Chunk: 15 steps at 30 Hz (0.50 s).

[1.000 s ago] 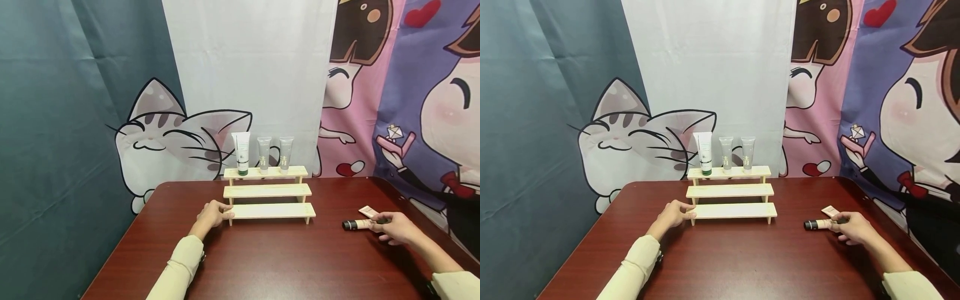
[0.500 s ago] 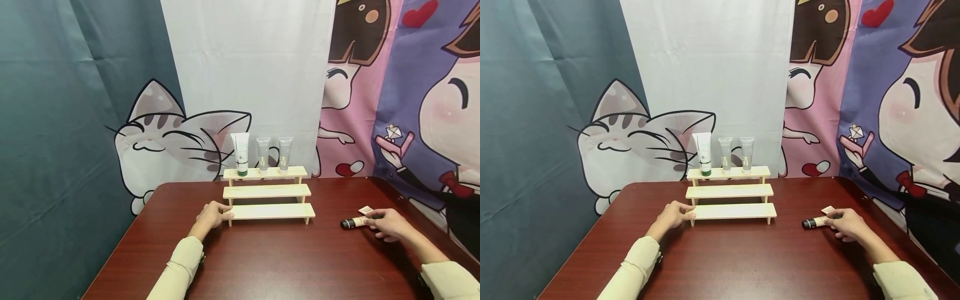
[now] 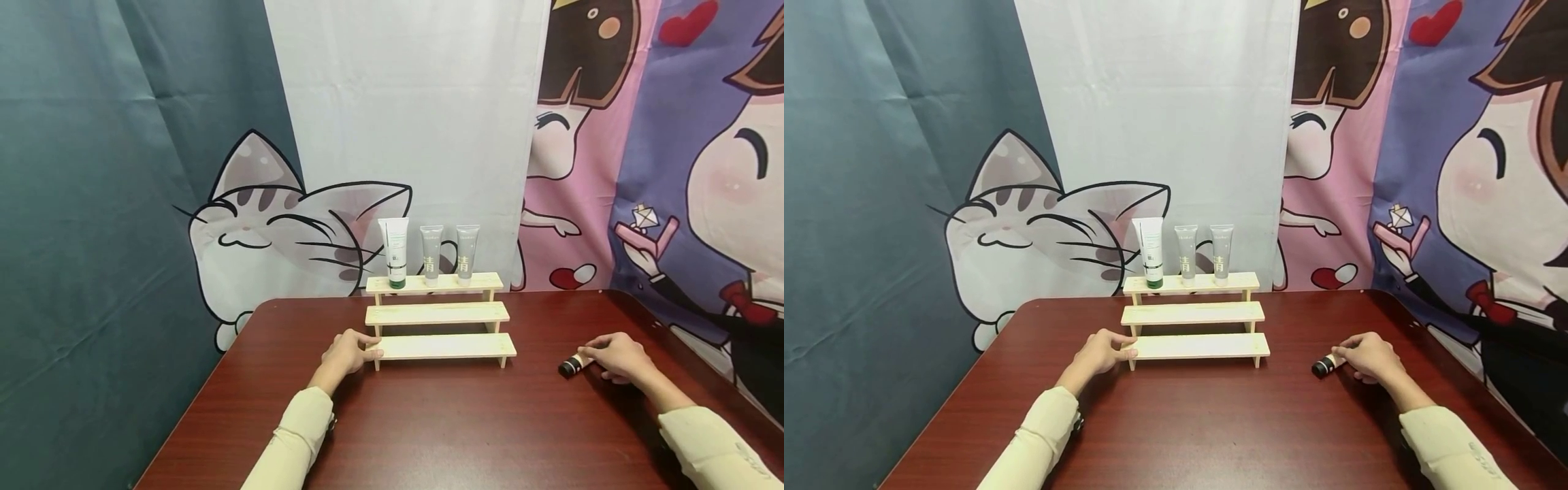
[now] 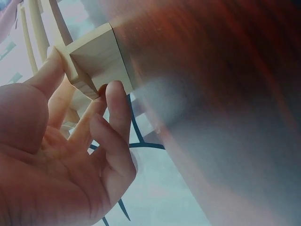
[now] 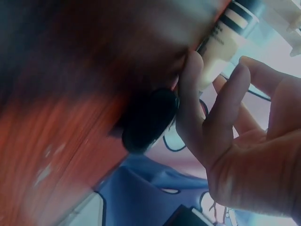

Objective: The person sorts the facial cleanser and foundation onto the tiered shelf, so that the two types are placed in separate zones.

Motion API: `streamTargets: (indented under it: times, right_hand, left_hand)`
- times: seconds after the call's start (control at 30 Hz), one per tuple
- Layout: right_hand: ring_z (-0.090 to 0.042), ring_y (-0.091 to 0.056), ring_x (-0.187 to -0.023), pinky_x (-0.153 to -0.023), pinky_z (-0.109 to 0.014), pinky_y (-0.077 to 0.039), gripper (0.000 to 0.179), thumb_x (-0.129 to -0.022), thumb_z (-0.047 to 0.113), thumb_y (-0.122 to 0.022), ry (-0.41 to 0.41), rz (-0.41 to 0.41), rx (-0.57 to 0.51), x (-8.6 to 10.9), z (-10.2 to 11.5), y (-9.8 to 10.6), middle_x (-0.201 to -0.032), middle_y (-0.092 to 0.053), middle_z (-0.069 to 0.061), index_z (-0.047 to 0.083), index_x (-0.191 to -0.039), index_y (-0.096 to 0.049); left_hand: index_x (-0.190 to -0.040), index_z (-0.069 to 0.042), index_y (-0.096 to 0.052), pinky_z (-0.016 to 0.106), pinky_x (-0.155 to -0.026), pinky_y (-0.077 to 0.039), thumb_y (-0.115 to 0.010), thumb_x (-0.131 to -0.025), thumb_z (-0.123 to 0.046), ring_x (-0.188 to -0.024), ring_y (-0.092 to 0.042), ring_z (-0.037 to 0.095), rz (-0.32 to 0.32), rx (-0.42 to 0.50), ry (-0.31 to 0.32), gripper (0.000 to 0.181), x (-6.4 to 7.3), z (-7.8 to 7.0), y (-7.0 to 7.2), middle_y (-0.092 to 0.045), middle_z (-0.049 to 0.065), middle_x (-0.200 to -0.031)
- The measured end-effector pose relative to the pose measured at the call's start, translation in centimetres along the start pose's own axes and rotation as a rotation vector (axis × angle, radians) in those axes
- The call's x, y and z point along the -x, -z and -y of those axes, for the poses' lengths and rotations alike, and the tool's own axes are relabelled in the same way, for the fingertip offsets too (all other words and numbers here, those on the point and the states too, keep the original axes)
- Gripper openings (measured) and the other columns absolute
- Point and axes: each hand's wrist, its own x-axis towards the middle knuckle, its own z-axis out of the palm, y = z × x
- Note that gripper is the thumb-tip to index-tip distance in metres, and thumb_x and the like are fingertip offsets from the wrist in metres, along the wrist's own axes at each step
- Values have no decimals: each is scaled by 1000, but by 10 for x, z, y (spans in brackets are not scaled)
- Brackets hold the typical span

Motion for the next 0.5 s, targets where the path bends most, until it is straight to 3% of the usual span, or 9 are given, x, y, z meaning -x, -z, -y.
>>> streamTargets:
  times: [0.2,0.5]
  right_hand:
    - [-14,-62,-50,-47,-35,-54,33,-87,23,-72,4,-29,-17,-7,2,-9,-59,-60,-1,-6,-103,-70]
    - [-14,-61,-51,-48,-35,-55,30,-85,16,-75,40,-3,-89,-15,7,-17,-64,-66,0,-8,-102,-69]
  left_hand:
    - [-114,-40,-75,50,-76,-47,-80,-80,-45,-115,-60,36,2,-6,-1,35,0,-1,-1,-63,10,-133]
    - [-113,-41,-75,51,-78,-47,-80,-80,-46,-117,-59,35,-5,-6,10,34,1,0,0,-63,9,-133]
